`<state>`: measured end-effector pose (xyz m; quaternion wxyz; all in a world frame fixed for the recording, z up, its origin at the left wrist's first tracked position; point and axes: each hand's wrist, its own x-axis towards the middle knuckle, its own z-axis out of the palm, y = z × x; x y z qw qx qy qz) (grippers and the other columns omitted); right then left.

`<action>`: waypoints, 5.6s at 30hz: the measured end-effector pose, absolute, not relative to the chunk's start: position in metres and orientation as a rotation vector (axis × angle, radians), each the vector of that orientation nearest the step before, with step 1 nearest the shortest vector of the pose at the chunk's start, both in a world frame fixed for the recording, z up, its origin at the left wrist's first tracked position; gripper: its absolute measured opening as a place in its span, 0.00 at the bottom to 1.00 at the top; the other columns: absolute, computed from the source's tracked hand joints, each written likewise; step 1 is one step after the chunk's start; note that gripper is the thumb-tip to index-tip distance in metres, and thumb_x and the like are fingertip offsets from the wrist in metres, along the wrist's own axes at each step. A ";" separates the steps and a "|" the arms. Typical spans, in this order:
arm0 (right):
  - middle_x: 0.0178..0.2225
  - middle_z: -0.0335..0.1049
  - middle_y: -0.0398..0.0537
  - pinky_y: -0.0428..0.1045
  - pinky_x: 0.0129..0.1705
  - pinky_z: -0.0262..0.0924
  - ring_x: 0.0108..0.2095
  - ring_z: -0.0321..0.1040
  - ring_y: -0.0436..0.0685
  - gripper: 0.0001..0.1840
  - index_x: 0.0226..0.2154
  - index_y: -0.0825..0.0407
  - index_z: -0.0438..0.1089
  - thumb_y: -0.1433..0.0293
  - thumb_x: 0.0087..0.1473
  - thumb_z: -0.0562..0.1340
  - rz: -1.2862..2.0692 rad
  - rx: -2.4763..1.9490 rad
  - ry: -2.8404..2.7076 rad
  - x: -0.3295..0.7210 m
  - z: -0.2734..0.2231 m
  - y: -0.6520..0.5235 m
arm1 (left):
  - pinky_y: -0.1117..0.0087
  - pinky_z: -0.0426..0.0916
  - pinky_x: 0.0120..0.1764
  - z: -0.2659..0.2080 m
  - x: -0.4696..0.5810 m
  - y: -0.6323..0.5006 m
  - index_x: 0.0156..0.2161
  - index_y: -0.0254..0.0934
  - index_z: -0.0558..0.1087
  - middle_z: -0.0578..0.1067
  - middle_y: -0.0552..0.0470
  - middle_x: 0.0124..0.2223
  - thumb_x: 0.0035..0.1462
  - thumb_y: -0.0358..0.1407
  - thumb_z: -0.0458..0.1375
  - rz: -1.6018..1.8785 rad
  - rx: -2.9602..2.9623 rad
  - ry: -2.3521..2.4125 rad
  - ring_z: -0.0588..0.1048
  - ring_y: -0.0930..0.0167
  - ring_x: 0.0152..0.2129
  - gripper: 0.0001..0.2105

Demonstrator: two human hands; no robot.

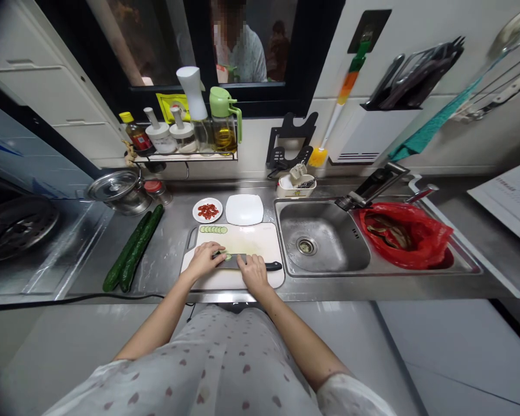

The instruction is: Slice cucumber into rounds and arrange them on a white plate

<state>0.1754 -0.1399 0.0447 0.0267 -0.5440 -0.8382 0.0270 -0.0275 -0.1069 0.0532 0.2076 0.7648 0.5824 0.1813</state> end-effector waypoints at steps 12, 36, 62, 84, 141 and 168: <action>0.31 0.65 0.51 0.52 0.39 0.44 0.34 0.54 0.57 0.18 0.48 0.49 0.69 0.75 0.59 0.52 -0.128 -1.535 -2.519 0.183 0.041 -0.143 | 0.67 0.62 0.45 0.056 -0.019 -0.101 0.37 0.40 0.76 0.76 0.50 0.39 0.51 0.42 0.60 0.495 1.955 1.511 0.72 0.68 0.39 0.11; 0.29 0.65 0.49 0.50 0.36 0.42 0.33 0.54 0.55 0.17 0.48 0.48 0.69 0.72 0.57 0.55 -0.007 -1.798 -2.424 0.227 0.030 -0.166 | 0.74 0.61 0.33 -0.005 -0.011 -0.007 0.35 0.37 0.74 0.75 0.53 0.28 0.48 0.31 0.57 0.763 1.525 1.931 0.71 0.73 0.26 0.08; 0.31 0.69 0.47 0.47 0.38 0.46 0.35 0.59 0.54 0.18 0.48 0.49 0.70 0.73 0.55 0.56 0.194 -1.896 -2.267 0.236 0.029 -0.162 | 0.70 0.63 0.38 0.003 -0.015 -0.020 0.38 0.38 0.76 0.76 0.48 0.36 0.55 0.36 0.53 0.798 1.561 2.010 0.72 0.68 0.34 0.11; 0.37 0.75 0.49 0.48 0.42 0.58 0.38 0.68 0.55 0.19 0.46 0.50 0.72 0.65 0.58 0.51 0.411 -1.843 -1.986 0.230 0.012 -0.141 | 0.65 0.59 0.48 0.009 -0.022 -0.118 0.44 0.42 0.70 0.73 0.48 0.43 0.50 0.33 0.59 0.431 1.710 1.894 0.69 0.64 0.44 0.14; 0.43 0.74 0.54 0.52 0.44 0.62 0.42 0.70 0.60 0.25 0.46 0.53 0.72 0.59 0.58 0.48 0.540 -1.933 -1.892 0.239 0.021 -0.139 | 0.59 0.62 0.48 -0.014 -0.165 -0.001 0.53 0.44 0.66 0.70 0.44 0.52 0.51 0.40 0.58 0.476 1.142 2.617 0.67 0.59 0.50 0.22; 0.43 0.74 0.53 0.51 0.46 0.60 0.43 0.69 0.58 0.24 0.47 0.52 0.72 0.60 0.58 0.49 0.530 -1.948 -1.779 0.240 0.020 -0.162 | 0.59 0.53 0.51 0.011 -0.002 -0.019 0.54 0.45 0.68 0.67 0.44 0.49 0.60 0.40 0.49 0.259 1.975 2.008 0.63 0.60 0.49 0.18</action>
